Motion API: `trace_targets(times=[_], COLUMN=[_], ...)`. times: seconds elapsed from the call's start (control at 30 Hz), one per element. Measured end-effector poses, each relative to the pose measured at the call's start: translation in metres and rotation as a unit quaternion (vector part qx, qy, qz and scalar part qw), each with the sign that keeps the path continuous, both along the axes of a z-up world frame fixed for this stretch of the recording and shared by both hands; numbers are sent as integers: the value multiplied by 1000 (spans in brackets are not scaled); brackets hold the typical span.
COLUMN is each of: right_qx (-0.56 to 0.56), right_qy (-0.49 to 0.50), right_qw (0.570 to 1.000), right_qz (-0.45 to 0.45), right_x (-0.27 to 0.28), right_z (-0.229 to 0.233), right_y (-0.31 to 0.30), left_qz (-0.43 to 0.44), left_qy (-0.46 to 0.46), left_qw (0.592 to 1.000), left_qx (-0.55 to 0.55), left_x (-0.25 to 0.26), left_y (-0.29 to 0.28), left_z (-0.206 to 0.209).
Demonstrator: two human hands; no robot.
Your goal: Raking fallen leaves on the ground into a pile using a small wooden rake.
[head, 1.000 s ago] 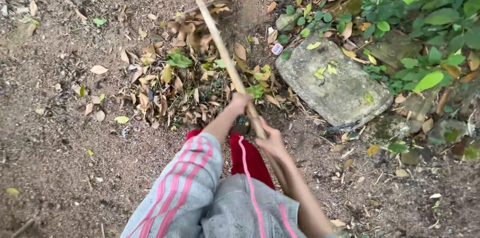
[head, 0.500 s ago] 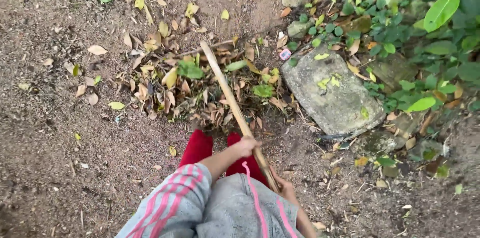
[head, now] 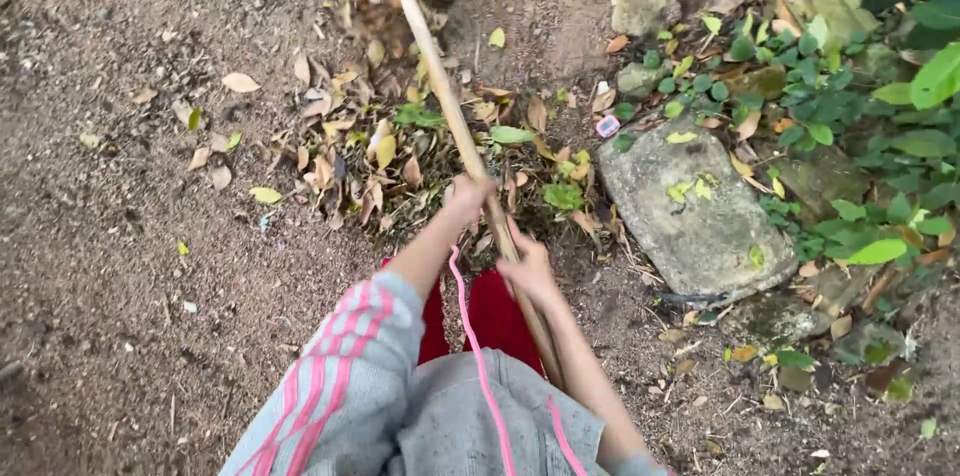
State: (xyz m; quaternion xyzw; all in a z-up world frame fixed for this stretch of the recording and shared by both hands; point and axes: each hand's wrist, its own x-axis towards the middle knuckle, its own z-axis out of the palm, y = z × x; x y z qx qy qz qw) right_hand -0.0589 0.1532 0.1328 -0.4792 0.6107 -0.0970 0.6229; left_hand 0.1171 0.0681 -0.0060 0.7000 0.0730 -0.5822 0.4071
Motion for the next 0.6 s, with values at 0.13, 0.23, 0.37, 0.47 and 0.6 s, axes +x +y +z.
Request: trace_targets(times=[0.13,0.23,0.37,0.47,0.6], right_qx=[-12,39,27,67,28], right_qy=[-60,-50,-87,-14,-35], right_qw=[998,998,995,995,985], right_qz=[-17,-5,46,69,164], right_x=[84,88,20,-64,-192], right_z=[-29,-48,-11,26,-15], right_y=[-55,-55,13,79,138], left_qz=[-68,-76,-122,-98,-19], left_qy=[-66,-45,177,364,428], left_qw=[995,996,976,924,895], left_qx=[14,27,45,71,122], left_x=[70,86,42,-3,-54], left_y=[-39,-30,54,121,153], left_z=[20,26,2,5,58])
